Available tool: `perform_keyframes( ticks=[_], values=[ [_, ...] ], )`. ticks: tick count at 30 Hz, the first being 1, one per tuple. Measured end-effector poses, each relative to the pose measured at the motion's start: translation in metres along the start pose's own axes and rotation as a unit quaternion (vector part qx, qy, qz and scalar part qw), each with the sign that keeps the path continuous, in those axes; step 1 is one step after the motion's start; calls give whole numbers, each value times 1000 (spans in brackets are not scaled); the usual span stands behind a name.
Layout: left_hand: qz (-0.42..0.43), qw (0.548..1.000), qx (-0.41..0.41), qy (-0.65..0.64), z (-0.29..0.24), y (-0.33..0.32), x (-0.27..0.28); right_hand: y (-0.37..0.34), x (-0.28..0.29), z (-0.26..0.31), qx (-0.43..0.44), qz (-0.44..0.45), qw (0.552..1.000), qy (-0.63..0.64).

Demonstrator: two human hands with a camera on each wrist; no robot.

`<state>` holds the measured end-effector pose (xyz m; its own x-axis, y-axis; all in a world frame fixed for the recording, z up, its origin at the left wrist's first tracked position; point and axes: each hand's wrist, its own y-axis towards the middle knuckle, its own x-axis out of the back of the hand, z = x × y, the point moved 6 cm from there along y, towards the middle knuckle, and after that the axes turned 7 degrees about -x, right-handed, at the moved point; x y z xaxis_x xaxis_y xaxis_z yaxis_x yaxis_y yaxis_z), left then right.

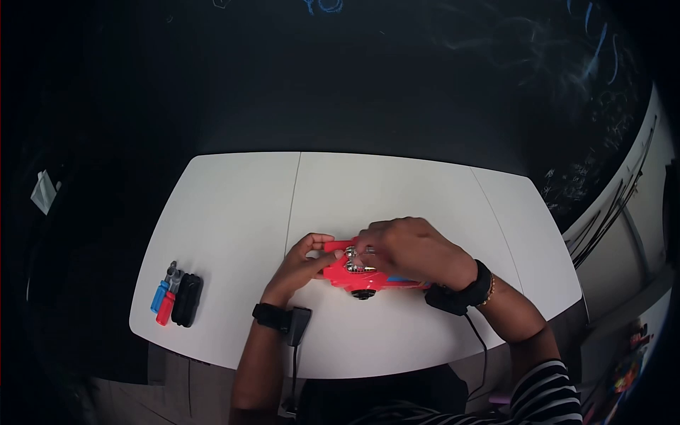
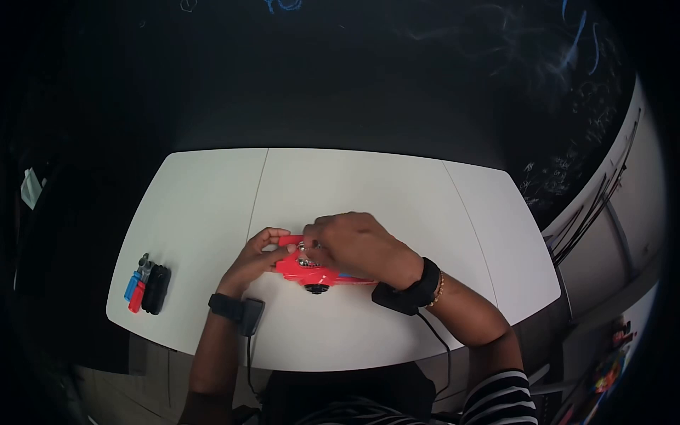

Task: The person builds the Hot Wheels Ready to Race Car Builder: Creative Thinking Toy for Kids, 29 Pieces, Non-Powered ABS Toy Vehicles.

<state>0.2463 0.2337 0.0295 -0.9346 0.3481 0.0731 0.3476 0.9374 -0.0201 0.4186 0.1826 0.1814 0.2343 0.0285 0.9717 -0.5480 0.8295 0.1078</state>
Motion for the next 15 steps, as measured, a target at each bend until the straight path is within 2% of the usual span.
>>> perform_keyframes(
  ticks=[4,7,9,10,12,13,15],
  values=[
    [-3,1000,-2,-5,-2,-1,-2,-2,-10,-1,50,-2,999,20],
    [-1,1000,-4,-13,-3,-3,-1,2,-9,1,20,15,999,-33],
    [3,1000,4,14,-6,-3,0,8,-18,0,-32,75,988,-128],
    [3,1000,3,15,-6,-3,-1,8,-18,3,-33,74,988,-128],
    [-10,1000,3,5,-4,-2,0,8,-23,-2,-98,105,974,-176],
    [-12,1000,3,4,-5,-3,0,7,-22,-2,-96,106,974,-176],
    [-6,1000,2,2,-8,-4,-2,3,-4,5,-16,-34,996,-75]
  ],
)
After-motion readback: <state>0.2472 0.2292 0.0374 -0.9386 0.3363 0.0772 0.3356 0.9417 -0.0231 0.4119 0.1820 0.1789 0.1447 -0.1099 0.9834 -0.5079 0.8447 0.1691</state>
